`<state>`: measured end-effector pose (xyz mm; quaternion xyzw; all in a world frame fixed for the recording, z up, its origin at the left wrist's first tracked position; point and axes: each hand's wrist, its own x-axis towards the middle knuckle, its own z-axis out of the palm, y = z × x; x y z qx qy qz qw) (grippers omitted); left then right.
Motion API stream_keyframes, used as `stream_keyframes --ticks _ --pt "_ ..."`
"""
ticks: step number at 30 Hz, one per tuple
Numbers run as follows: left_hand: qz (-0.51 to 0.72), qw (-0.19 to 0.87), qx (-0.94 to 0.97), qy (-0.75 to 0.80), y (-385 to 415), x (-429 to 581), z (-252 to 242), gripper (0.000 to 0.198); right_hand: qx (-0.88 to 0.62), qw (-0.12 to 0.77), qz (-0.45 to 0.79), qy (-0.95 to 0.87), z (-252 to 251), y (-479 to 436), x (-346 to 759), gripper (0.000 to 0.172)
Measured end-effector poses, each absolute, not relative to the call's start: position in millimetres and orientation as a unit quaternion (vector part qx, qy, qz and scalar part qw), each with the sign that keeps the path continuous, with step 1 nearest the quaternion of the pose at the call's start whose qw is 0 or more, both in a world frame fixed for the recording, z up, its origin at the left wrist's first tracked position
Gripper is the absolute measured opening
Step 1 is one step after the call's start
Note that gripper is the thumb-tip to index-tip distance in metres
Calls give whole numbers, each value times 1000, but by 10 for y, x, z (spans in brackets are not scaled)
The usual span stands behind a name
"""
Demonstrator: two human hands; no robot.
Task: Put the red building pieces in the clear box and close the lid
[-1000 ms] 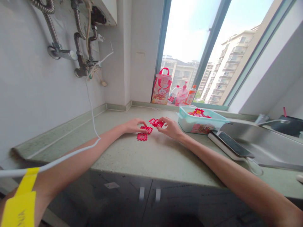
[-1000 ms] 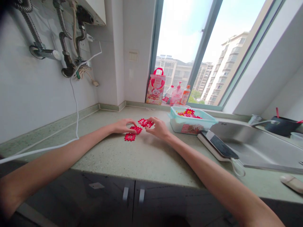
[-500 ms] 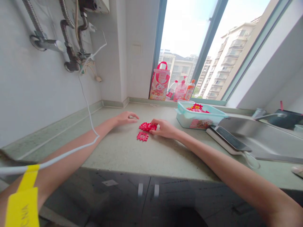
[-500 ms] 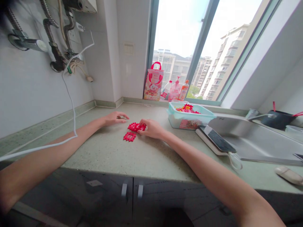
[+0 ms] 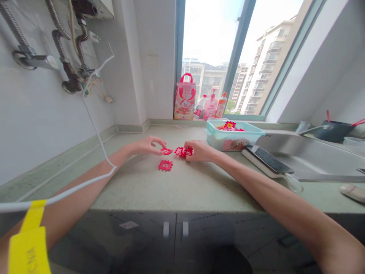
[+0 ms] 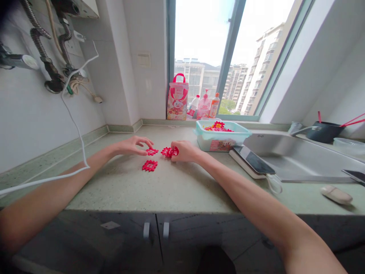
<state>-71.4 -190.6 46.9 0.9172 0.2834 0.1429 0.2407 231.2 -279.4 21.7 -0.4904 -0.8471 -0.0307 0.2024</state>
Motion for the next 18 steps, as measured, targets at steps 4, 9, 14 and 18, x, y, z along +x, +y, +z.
stream_keyframes --ticks 4,9,14,18 --pt "36 273 924 266 -2071 -669 572 44 -448 254 -135 -846 468 -2815 2486 24" --pt "1 243 933 264 -2209 -584 584 61 -464 380 -293 -745 1023 -2928 3081 27" --pt "3 234 936 261 -2235 -562 570 41 -617 402 -395 -549 1197 -3030 3866 34" --pt "12 233 933 273 -2213 -562 521 43 -754 324 -332 -465 1071 -3019 4207 45"
